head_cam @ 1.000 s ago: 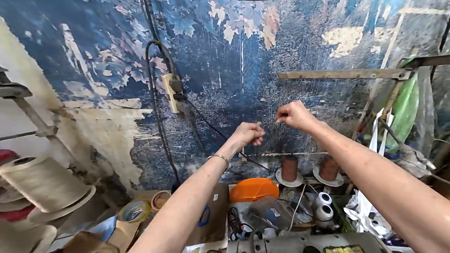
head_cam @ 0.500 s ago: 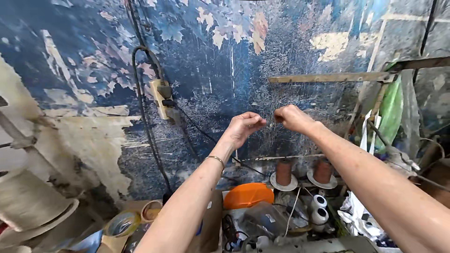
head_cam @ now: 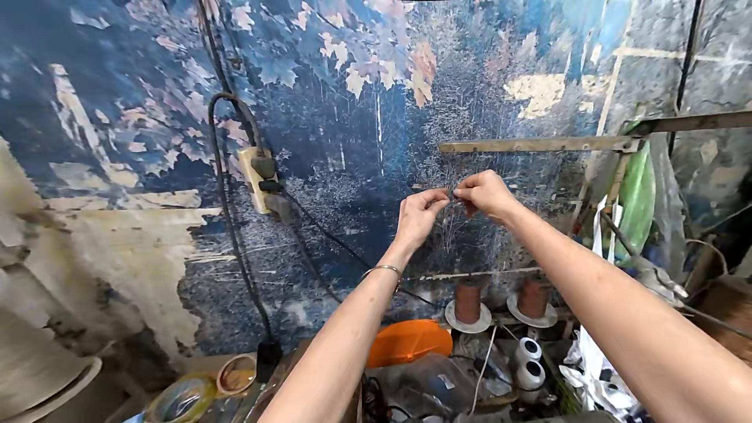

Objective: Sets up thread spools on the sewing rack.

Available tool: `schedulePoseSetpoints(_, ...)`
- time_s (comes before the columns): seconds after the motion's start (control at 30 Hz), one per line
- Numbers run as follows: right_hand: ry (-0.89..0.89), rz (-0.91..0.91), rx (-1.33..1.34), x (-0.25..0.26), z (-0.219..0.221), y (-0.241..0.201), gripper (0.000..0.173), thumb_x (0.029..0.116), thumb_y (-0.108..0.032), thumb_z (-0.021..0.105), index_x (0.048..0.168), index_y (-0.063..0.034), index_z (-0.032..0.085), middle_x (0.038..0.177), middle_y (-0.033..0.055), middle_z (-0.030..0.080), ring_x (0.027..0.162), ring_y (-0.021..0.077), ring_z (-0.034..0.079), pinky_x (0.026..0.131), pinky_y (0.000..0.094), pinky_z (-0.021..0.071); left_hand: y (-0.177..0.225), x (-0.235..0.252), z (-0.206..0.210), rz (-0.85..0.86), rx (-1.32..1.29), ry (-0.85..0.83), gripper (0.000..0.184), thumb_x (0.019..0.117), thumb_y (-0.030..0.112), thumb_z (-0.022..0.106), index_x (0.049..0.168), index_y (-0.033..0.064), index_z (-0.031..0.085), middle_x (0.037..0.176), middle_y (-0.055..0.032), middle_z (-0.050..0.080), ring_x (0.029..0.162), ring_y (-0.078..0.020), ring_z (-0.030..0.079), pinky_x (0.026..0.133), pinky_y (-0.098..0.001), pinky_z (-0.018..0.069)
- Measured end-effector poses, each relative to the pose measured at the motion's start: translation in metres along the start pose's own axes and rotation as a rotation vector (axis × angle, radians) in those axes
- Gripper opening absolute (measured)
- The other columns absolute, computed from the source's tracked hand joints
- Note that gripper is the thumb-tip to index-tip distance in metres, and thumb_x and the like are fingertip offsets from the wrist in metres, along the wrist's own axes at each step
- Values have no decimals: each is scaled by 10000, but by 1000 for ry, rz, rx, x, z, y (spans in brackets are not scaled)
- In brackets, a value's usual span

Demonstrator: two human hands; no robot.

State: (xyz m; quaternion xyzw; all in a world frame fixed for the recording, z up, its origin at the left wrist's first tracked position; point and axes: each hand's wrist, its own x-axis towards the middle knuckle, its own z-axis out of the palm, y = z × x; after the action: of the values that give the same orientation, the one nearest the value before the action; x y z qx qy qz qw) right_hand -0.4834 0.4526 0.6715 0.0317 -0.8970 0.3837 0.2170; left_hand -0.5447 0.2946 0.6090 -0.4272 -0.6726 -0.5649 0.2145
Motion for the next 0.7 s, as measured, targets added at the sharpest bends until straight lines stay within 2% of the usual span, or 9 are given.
schedulePoseSetpoints(0.07,-14,70,104,0,2,-5,186,1020,-90,600,1110,50,684,872,136,661,636,152,626,641,335,573,4,-5,2,91,125,-6,150,991,57,624,1027,-22,747,1280,-151,689,1198,-198,651,1052,-385,484)
schedulePoseSetpoints(0.2,-89,174,191,-3,-1,-18,167,1025,-70,583,1121,47,653,807,84,622,586,112,600,602,279,564,-5,-6,8,331,276,12,119,937,-21,645,951,-53,759,1187,-201,720,1191,-325,658,1068,-460,476)
schedulePoseSetpoints(0.33,-82,190,122,0,1,-18,133,955,-18,649,1066,53,663,803,111,644,604,149,606,603,317,554,-7,-10,14,372,323,7,158,947,-25,630,1025,-46,767,1243,-199,704,1238,-349,634,1100,-475,457)
schedulePoseSetpoints(0.43,-101,111,-48,6,3,-10,107,960,-26,626,1012,51,681,839,142,655,660,197,627,640,377,558,-14,-11,14,386,308,-5,155,952,2,642,1036,-39,765,1235,-198,706,1225,-336,642,1095,-466,464)
schedulePoseSetpoints(0.5,-110,21,-235,8,3,-5,123,969,-55,623,977,42,698,881,190,668,719,274,646,687,470,546,-16,-12,11,322,247,-63,205,962,81,662,1112,-43,726,1248,-187,696,1213,-302,646,1078,-455,481)
schedulePoseSetpoints(0.57,-133,-8,-347,9,4,-2,143,985,-67,611,1002,43,699,939,229,670,790,336,660,739,536,545,-10,-12,9,154,161,-94,290,1002,115,626,1243,-43,593,1234,-186,692,1114,-267,690,986,-442,539)
schedulePoseSetpoints(0.63,-152,-2,-388,9,5,0,147,1001,-90,612,1019,29,697,927,206,659,750,302,637,712,500,534,-5,-7,8,-17,39,-69,280,1037,38,506,1306,-42,506,1190,-194,698,1031,-251,714,909,-429,567)
schedulePoseSetpoints(0.7,-150,1,-370,9,6,3,144,1003,-86,608,1022,24,700,912,196,655,717,283,623,688,477,530,2,2,8,-257,-156,-57,316,1030,-31,457,1345,-10,445,1189,-171,691,931,-199,723,828,-364,584)
